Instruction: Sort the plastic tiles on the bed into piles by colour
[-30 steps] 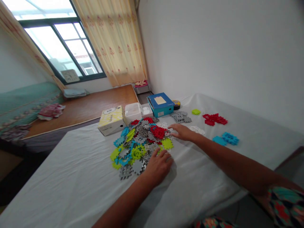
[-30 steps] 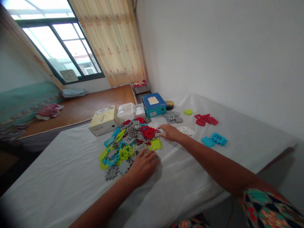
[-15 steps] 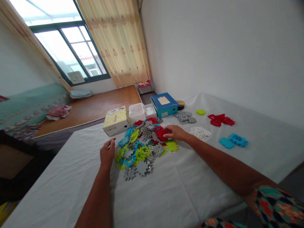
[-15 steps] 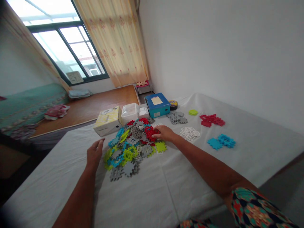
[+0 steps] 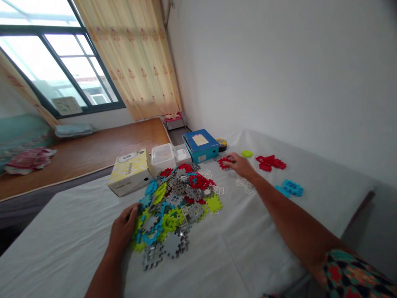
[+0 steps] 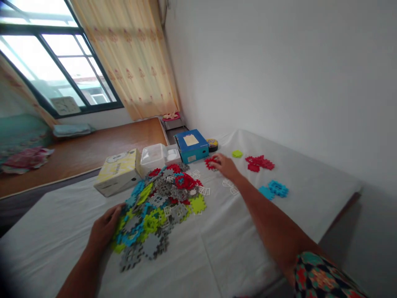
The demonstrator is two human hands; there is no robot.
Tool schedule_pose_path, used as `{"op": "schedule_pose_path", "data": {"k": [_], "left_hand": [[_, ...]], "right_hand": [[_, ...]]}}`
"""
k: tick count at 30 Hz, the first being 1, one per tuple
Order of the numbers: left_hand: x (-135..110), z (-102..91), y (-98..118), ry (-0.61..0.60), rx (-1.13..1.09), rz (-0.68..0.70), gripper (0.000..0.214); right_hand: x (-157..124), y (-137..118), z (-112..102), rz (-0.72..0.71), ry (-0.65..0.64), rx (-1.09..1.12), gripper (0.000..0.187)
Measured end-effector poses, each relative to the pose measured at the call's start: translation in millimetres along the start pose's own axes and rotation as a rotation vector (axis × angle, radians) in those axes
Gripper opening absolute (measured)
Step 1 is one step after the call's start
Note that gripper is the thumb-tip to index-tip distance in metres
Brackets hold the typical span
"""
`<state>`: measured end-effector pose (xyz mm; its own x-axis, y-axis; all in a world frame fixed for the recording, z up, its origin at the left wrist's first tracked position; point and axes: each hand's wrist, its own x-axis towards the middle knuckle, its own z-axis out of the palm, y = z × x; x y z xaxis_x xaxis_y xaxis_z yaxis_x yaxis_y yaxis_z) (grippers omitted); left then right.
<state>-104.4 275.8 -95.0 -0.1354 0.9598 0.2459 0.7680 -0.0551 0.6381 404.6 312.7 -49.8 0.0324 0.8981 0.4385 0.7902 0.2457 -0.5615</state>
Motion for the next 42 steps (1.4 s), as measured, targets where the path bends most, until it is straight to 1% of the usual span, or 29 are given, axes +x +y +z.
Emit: {"op": "schedule_pose_path", "data": {"k": [2,3,5,6,7,8,9,11,12,13,15,17,18,20,21,23,27,30,33,35,36,38,40,42], "left_hand": [[1,0.0,-1,-0.002,0.010,-0.008,0.052],[1,0.3,-1,0.000,0.017,-0.010,0.052],[1,1.0,0,0.006,0.029,-0.011,0.050],[1,1.3,2,0.009,0.033,-0.007,0.050],[1,1.6,3,0.010,0.036,-0.002,0.049],[0,1.7,5,0.010,0.038,0.003,0.049],[-1,1.8,7,0.009,0.038,0.009,0.049],[-2,1.5,11,0.010,0.033,0.017,0.049],[-3,1.2,12,0.009,0.029,0.017,0.049],[-4,0.7,14,0.008,0.025,0.016,0.049],[-5,-0.3,17,0.008,0.017,0.012,0.048],[-6,-1.0,18,0.007,0.003,0.014,0.048],[-7,-1.2,18,0.005,-0.006,0.014,0.048],[-7,-1.0,18,0.000,-0.025,0.012,0.049],[-7,-0.8,17,-0.001,-0.032,0.009,0.049],[-5,-0.2,14,0.004,-0.036,0.004,0.049],[-3,-0.1,11,-0.002,-0.024,0.010,0.049],[-3,-1.1,10,-0.013,0.001,0.020,0.049],[-2,-1.8,7,-0.013,0.036,0.016,0.050],[-1,-1.9,5,-0.007,0.054,0.016,0.049],[0,-1.8,4,-0.006,0.060,0.017,0.049],[1,-1.3,3,-0.002,0.065,0.016,0.048],[1,-0.8,2,-0.003,0.059,0.013,0.048],[2,-0.2,1,-0.002,0.051,0.016,0.048]], "right_hand": [[2,48,-38,0.250,0.215,-0.191,0.031],[0,72,-54,0.346,0.246,-0.278,0.032],[-8,109,-78,0.503,0.225,-0.397,0.030],[-12,121,-84,0.548,0.203,-0.433,0.031],[-15,127,-87,0.570,0.207,-0.471,0.033],[-17,128,-87,0.564,0.237,-0.506,0.037],[-17,122,-84,0.524,0.282,-0.534,0.040],[-12,98,-68,0.370,0.342,-0.515,0.042],[-9,80,-54,0.271,0.315,-0.448,0.040],[-6,61,-38,0.167,0.243,-0.349,0.037],[-4,21,3,-0.006,0.018,-0.116,0.034],[-9,-13,46,-0.169,-0.149,-0.029,0.037],[-13,-25,65,-0.254,-0.191,-0.023,0.041],[-21,-42,93,-0.349,-0.231,-0.015,0.047],[-24,-46,100,-0.366,-0.239,-0.008,0.047],[-28,-50,103,-0.353,-0.247,0.008,0.044],[-33,-55,89,-0.297,-0.234,0.003,0.028],[-34,-61,82,-0.286,-0.178,-0.008,0.018],[-27,-58,75,-0.279,-0.080,-0.027,0.016],[-17,-45,61,-0.241,-0.003,-0.054,0.020],[-11,-35,50,-0.196,0.038,-0.073,0.022],[-2,-7,20,-0.040,0.126,-0.133,0.027],[2,24,-13,0.193,0.208,-0.249,0.033],[-1,55,-43,0.392,0.233,-0.390,0.033]]}}
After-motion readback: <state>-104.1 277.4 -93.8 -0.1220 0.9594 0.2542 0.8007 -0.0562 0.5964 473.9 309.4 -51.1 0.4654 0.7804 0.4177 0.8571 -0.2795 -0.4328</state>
